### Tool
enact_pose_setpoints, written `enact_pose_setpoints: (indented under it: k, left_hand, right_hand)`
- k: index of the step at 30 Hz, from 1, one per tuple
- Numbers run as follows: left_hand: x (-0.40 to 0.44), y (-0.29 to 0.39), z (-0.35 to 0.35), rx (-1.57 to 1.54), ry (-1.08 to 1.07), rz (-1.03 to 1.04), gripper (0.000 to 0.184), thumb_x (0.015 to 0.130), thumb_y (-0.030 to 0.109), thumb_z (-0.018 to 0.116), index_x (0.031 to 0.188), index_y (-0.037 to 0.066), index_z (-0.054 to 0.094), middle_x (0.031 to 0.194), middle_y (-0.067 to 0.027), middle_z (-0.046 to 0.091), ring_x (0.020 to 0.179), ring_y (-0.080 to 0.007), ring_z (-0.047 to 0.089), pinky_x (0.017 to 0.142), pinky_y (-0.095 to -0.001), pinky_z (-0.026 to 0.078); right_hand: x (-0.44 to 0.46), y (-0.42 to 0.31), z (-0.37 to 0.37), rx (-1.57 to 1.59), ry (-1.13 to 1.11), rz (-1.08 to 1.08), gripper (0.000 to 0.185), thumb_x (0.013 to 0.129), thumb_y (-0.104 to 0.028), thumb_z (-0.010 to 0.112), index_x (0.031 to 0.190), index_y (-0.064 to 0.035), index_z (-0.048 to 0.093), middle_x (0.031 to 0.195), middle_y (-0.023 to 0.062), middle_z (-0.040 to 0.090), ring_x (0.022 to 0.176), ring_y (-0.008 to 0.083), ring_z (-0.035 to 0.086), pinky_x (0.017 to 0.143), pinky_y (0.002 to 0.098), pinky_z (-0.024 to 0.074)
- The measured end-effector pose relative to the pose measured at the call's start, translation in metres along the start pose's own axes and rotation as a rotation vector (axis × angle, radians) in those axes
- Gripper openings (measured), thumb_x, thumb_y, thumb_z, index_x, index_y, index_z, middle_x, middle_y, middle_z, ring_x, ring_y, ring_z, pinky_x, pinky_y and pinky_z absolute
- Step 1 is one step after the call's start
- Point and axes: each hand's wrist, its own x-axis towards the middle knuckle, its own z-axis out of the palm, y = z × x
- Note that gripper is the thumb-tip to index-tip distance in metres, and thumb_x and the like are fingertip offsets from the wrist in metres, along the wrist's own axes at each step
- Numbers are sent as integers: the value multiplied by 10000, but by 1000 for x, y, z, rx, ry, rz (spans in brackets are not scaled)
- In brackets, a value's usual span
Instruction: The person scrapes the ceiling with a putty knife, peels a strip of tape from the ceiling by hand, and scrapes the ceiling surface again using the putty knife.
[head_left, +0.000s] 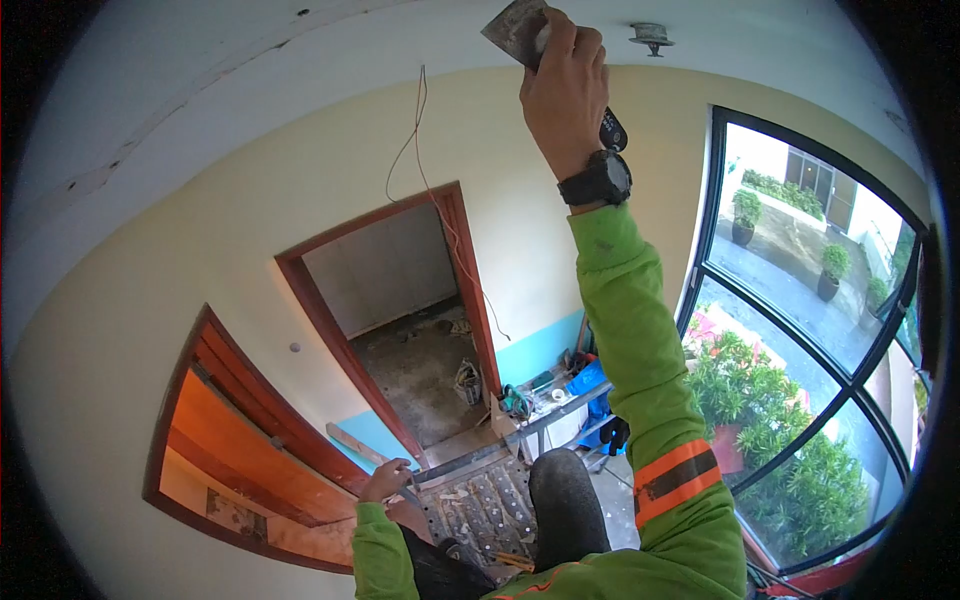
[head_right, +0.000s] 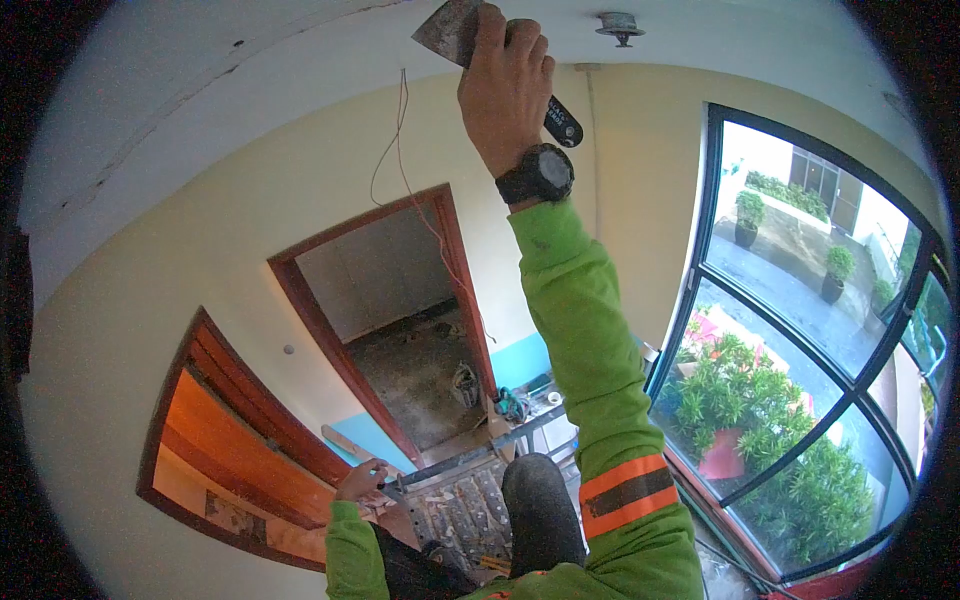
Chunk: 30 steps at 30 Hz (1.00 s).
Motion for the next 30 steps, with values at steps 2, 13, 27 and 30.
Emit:
enact_pose_setpoints:
  k: [2,13,27,30]
  left_hand:
    - [2,-2,1,-9,-4,-19,392,889,253,631,1232,64,604,1143,-179,664,1019,-293,652,886,-370,517]
    - [7,-7,4,43,17,65,396,879,276,617,1214,65,619,1103,-188,679,991,-310,667,883,-384,519]
    - [3,0,3,6,-13,10,392,891,266,593,1226,65,613,1139,-176,671,1021,-297,656,902,-378,513]
    - [2,4,3,-1,-16,-7,388,891,257,596,1225,60,611,1129,-173,673,1010,-291,657,899,-373,513]
  right_hand:
    - [1,5,3,-17,2,-14,521,801,34,560,1301,3,416,1063,221,493,927,388,532,779,475,455]
    - [4,14,7,1976,-421,628,241,988,-166,502,1186,-30,478,887,96,594,668,138,537,633,352,507]
    - [-8,5,12,30,110,-54,396,906,-126,591,1258,-21,443,921,193,589,788,371,618,711,448,523]
    - [-3,-4,-1,119,18,36,539,773,64,561,1287,27,404,1039,234,490,932,411,528,784,488,463]
